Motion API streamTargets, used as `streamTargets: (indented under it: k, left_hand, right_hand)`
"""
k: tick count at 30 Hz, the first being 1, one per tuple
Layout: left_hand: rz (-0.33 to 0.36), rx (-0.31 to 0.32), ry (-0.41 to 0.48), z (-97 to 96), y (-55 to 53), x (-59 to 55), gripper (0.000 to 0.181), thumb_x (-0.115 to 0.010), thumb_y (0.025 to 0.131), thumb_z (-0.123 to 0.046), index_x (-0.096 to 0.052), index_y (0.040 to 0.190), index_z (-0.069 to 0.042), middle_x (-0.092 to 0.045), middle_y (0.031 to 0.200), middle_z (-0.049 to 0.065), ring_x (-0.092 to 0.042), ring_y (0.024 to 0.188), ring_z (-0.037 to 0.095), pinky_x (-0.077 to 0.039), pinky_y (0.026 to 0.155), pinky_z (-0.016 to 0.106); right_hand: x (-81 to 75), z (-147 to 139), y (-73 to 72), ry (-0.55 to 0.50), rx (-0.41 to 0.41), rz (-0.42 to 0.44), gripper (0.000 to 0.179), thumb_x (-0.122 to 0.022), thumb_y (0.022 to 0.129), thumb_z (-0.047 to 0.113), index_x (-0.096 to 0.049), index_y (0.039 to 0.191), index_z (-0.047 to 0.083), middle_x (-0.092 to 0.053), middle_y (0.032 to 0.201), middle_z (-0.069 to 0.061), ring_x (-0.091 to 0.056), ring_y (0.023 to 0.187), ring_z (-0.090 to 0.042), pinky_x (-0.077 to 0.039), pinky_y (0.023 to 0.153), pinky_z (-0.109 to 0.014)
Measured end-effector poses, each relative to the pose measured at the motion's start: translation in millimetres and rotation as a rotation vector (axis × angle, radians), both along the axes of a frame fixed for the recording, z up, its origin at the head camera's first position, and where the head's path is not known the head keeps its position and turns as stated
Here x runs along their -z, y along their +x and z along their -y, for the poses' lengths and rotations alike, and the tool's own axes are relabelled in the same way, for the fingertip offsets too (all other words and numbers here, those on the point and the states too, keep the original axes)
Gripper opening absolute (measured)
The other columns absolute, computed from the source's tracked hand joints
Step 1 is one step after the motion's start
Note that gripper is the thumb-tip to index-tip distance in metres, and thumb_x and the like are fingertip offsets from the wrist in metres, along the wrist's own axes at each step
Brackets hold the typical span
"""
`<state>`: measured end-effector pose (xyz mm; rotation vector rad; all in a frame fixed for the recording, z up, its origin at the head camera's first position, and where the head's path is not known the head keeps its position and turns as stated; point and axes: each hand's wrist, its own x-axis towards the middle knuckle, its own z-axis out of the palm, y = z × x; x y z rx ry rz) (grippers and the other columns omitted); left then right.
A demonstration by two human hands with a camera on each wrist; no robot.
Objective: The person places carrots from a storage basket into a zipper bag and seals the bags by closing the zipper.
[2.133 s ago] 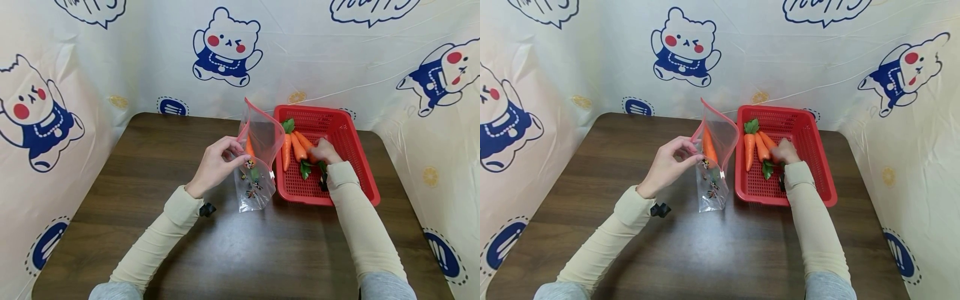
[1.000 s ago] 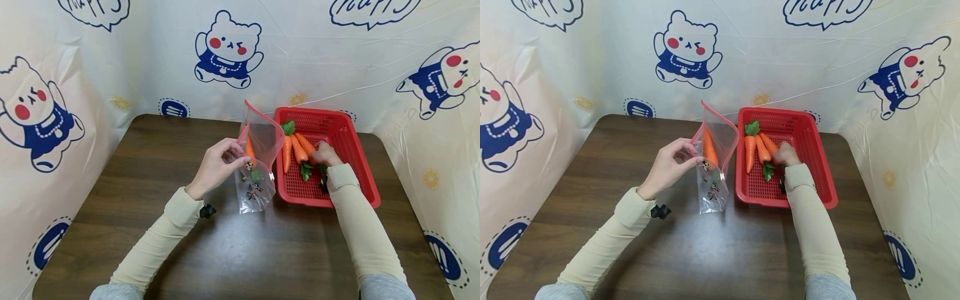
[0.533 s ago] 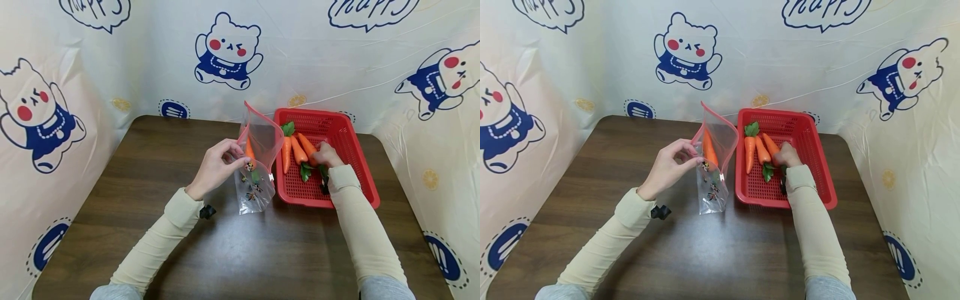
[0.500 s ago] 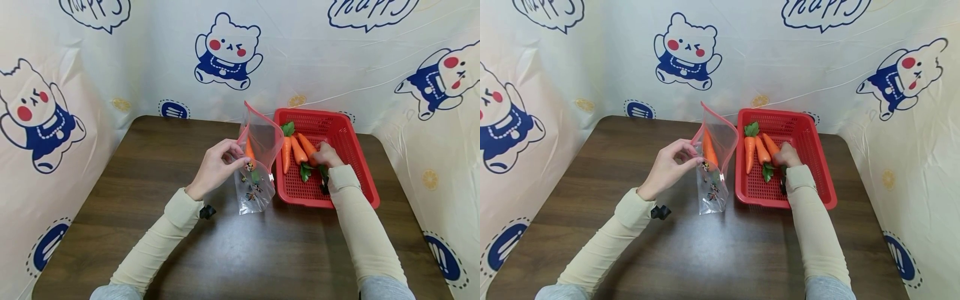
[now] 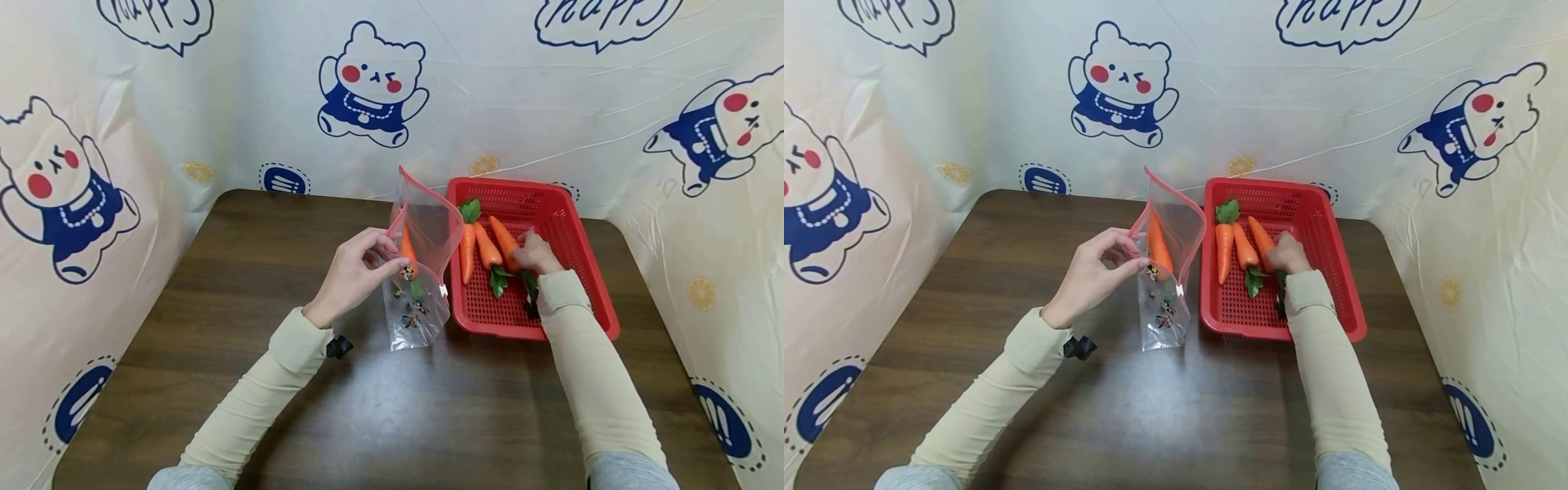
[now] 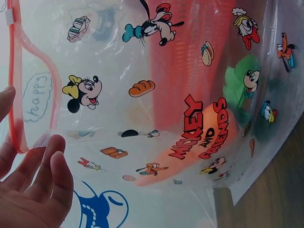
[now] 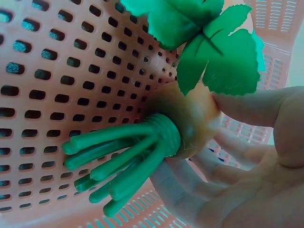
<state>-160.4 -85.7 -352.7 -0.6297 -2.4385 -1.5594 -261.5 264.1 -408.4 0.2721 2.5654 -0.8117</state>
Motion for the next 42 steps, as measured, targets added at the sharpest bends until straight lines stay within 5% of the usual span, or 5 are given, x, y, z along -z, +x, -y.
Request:
streamTargets:
  k: [42]
  left_hand:
    - [0.020, 0.006, 0.009, 0.0, -0.8, 1.5, 0.021, -0.078, 0.081, -0.025, -0.065, 0.094, -0.013, -0.064, 0.108, 0.001, -0.057, 0.085, 0.015, -0.053, 0.073, 0.031]
  right_hand:
    - [-11.6, 0, 4.2, -0.021, -0.005, -0.250, 0.050, -0.050, 0.095, 0.014, -0.034, 0.138, -0.007, -0.050, 0.119, -0.028, -0.053, 0.096, -0.035, -0.048, 0.074, -0.039]
